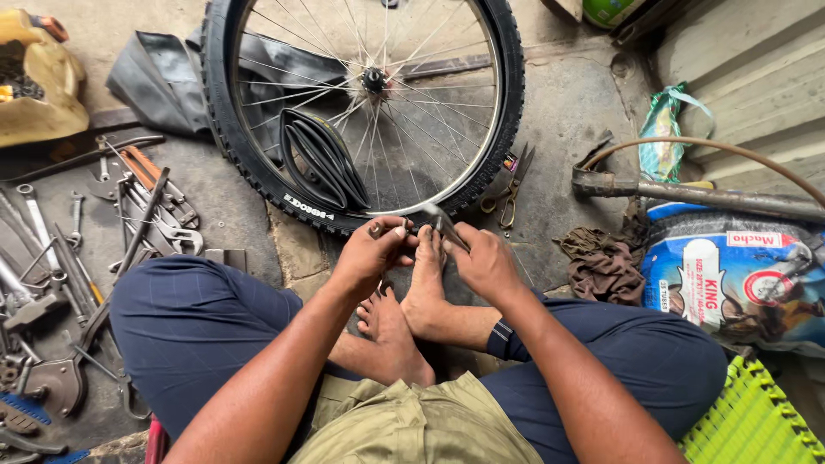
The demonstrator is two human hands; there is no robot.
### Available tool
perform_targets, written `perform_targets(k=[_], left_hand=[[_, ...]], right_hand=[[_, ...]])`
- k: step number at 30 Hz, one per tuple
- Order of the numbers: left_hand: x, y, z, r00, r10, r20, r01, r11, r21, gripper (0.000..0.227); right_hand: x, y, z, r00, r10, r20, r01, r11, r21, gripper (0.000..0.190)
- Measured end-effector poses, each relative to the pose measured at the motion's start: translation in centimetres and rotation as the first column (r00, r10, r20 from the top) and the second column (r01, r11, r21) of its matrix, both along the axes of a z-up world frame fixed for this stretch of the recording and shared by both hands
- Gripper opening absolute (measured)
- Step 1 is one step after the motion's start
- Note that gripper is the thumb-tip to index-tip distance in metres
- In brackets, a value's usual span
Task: The person sits on the floor and works on a bicycle wheel, removing a green package, handling a tire tube, and using pliers and scissors to manipulate a small metal valve. The person then uses a wrench to tighten the valve onto the wheel.
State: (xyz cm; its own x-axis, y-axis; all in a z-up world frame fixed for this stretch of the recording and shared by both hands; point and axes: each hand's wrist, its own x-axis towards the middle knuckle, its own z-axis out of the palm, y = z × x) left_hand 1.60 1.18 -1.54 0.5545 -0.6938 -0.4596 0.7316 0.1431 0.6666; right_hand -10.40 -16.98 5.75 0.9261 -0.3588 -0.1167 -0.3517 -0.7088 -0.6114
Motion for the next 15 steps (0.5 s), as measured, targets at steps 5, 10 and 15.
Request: perform_targets(k=[5, 10, 15], left_hand=[[0.1, 0.1, 2.2, 0.985, -0.027, 0.173, 0.033, 0.999, -0.027, 0.021], [-0.1, 0.2, 3.1, 0.974, -0.038, 0.224, 0.041, 0.999, -0.009, 0.022], [-0.1, 0.0, 3.0, 0.973, -0.055, 0.226, 0.049, 0.998, 0.033, 0.021]], right_hand=[[-0.8, 0.5, 1.2, 0.979, 0.171, 0.114, -0.106, 0.894, -0.434, 0.044], [-0.7, 1.2, 1.3, 0.937, 0.247, 0.247, -0.06, 0.81, -0.583, 0.067], [-0.6, 1.3, 0.3, 0.951, 0.231, 0.204, -0.031, 0.73, -0.682, 0.059]])
